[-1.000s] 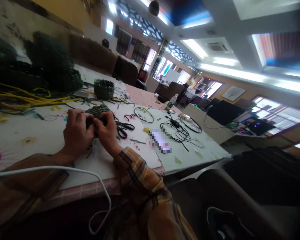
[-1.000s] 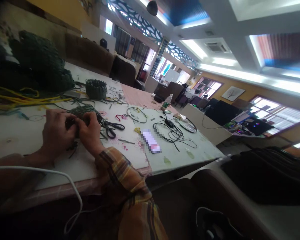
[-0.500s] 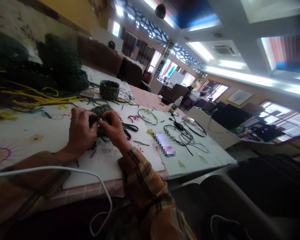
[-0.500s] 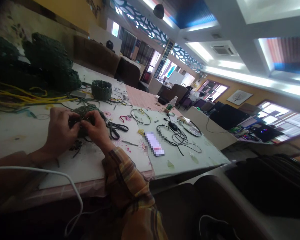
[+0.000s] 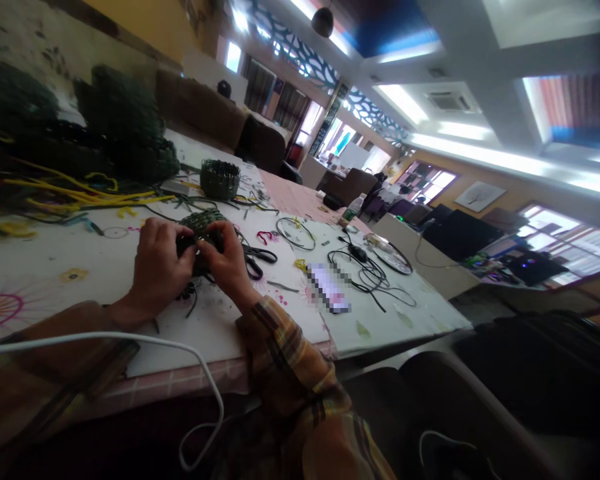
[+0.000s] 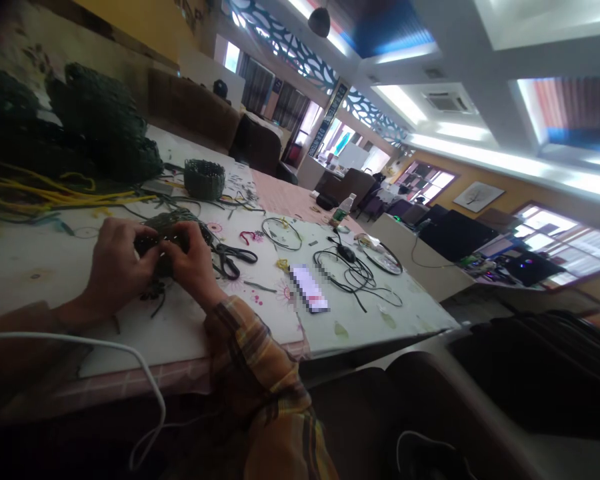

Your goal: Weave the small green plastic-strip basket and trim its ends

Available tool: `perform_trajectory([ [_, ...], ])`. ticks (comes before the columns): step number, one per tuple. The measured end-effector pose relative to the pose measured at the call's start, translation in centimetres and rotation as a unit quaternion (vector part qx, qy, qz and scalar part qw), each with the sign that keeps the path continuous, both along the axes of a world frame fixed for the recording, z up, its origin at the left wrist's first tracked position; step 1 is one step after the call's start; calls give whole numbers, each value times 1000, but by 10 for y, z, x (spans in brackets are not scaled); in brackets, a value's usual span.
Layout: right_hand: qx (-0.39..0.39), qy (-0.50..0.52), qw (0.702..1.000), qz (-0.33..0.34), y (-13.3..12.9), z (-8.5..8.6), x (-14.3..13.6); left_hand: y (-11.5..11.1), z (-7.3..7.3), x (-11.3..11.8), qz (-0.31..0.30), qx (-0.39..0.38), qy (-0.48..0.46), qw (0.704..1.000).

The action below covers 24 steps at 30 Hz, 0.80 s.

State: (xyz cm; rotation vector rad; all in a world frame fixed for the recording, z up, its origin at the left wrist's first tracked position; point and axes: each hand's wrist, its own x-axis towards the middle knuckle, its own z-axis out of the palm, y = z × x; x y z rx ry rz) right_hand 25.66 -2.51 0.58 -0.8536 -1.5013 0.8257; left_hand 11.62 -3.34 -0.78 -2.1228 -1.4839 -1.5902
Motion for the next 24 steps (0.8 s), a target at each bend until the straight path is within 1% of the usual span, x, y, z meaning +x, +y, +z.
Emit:
perform_trajectory([
  [3, -6, 15, 998, 60, 5, 0, 5, 0, 2, -4, -7, 0, 5, 1000],
  [7, 10, 35, 996, 87, 8, -1, 6, 1, 6, -8, -11, -13, 0, 1000],
  [11, 10, 36, 997, 66, 5, -2, 3, 1, 10, -9, -16, -31, 8, 999],
  [15, -4, 28, 999, 37, -1, 0, 1, -3, 12, -8, -29, -24, 32, 999],
  [21, -2, 17, 999, 34, -9, 8, -1, -7, 9, -7, -24, -27, 34, 999],
  [24, 1, 1, 1000, 10, -11, 10, -3, -9, 8, -5, -30, -29, 29, 999],
])
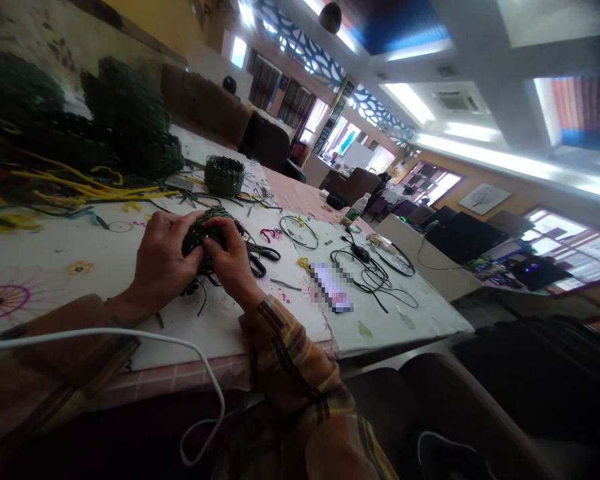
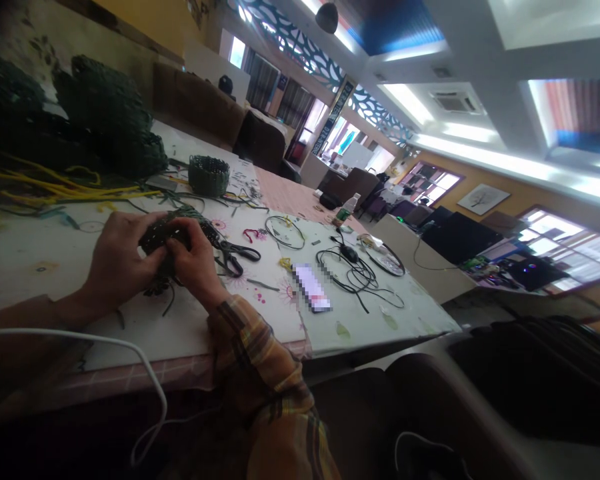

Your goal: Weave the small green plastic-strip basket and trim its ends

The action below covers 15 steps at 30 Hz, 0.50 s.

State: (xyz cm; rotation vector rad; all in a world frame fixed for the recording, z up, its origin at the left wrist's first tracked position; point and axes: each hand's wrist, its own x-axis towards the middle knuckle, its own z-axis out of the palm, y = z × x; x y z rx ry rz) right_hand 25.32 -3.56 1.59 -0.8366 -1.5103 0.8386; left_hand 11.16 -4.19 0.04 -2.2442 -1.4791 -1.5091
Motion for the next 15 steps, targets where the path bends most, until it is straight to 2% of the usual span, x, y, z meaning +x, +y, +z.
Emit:
perform_trajectory([
  [6, -8, 11, 999, -38, 4, -5, 3, -2, 5, 3, 18, -23, 4, 1000],
  [10, -58, 48, 997, -3, 10, -7, 9, 5, 6, -3, 11, -45, -46, 998],
  [15, -103, 68, 992, 17, 17, -8, 13, 18, 8, -13, -41, -84, -58, 994],
])
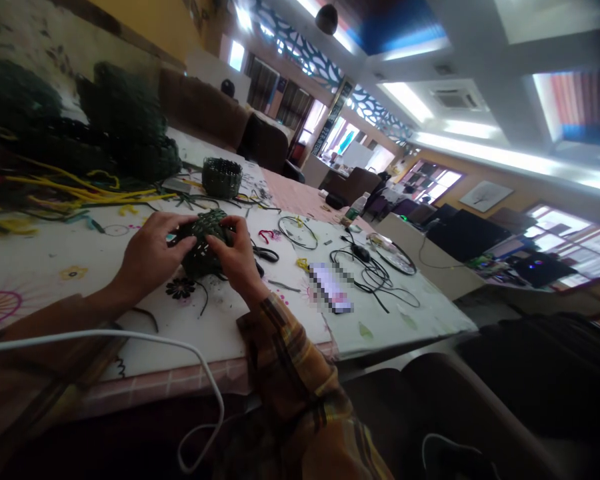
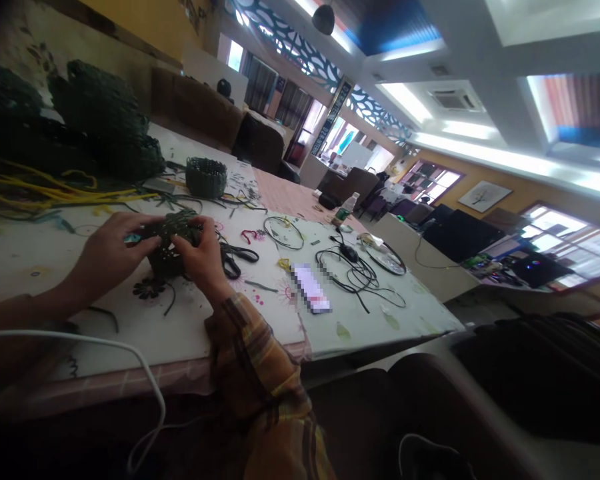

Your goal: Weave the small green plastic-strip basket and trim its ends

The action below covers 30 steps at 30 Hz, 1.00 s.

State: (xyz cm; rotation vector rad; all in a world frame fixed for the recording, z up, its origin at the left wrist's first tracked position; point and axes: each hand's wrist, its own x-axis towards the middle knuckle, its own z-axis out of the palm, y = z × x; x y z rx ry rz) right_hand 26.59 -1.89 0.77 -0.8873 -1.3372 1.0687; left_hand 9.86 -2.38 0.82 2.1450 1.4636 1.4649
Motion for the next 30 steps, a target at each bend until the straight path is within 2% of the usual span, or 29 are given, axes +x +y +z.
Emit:
perform_trajectory([
  [4, -4, -12, 1000, -22, 1, -3, -1, 3, 1, -2, -26, -4, -30, 999],
  [8, -1, -57, 994, -88, -1, -4, 1, 1, -1, 1, 1, -52, -95, 994],
  [11, -5, -91, 986, -137, -3, 1, 4, 0, -2, 2, 9, -60, -106, 992],
  [13, -29, -97, 988, -117, -5, 6, 6, 0, -3, 1, 9, -62, -105, 992],
  [18, -130, -13, 990, 49, -6, 14, 13, 1, -3, -3, -28, -76, -101, 992],
  [20, -158, 11, 984, 86, -5, 15, 15, 2, -3, -4, -46, -69, -92, 992],
  [24, -159, 32, 982, 102, -6, 17, 16, 2, -5, -6, -51, -33, -62, 996],
  [30, -137, 41, 986, 86, -14, 21, 10, 0, -4, -4, -51, 8, -37, 998],
])
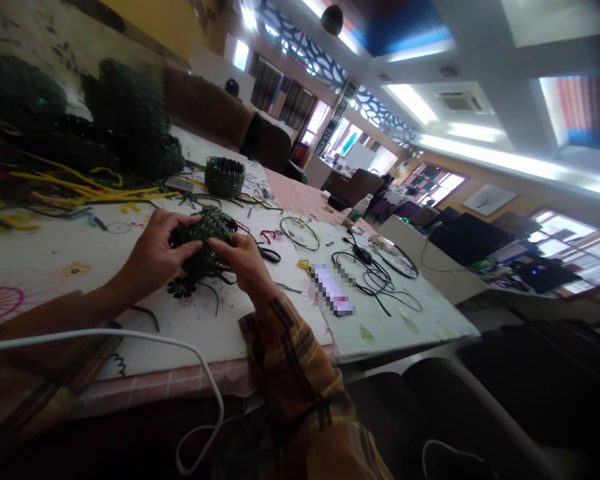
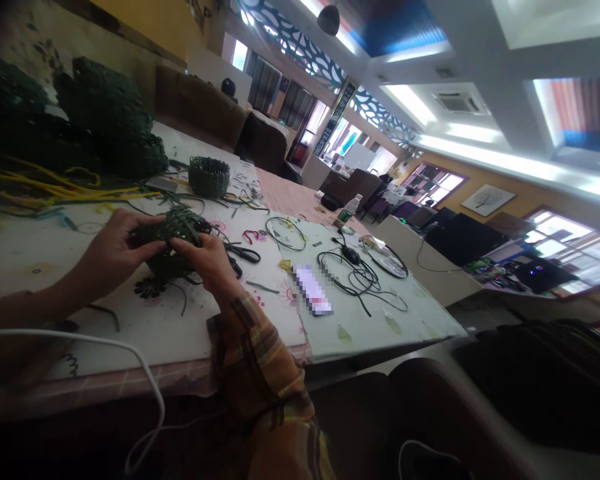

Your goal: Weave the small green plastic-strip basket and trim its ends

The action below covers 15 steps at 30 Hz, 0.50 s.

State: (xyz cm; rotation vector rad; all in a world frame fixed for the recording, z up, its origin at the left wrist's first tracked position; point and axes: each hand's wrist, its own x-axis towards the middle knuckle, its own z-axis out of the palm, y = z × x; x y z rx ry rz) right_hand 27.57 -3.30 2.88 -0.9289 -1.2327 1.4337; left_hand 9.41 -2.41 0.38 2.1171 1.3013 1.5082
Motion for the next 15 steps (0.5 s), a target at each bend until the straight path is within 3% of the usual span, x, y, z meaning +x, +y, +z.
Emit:
perform_trajectory([
  [4, 16, -27, 999, -22, -2, -5, -4, 0, -1, 1, 2, 20, 10, 1000],
  [9, 51, -112, 987, -105, 2, -14, -9, 1, -4, 2, 10, 29, 30, 999],
  [15, 25, -30, 999, -7, 6, -11, -2, 2, -2, -1, 12, 18, 27, 999],
])
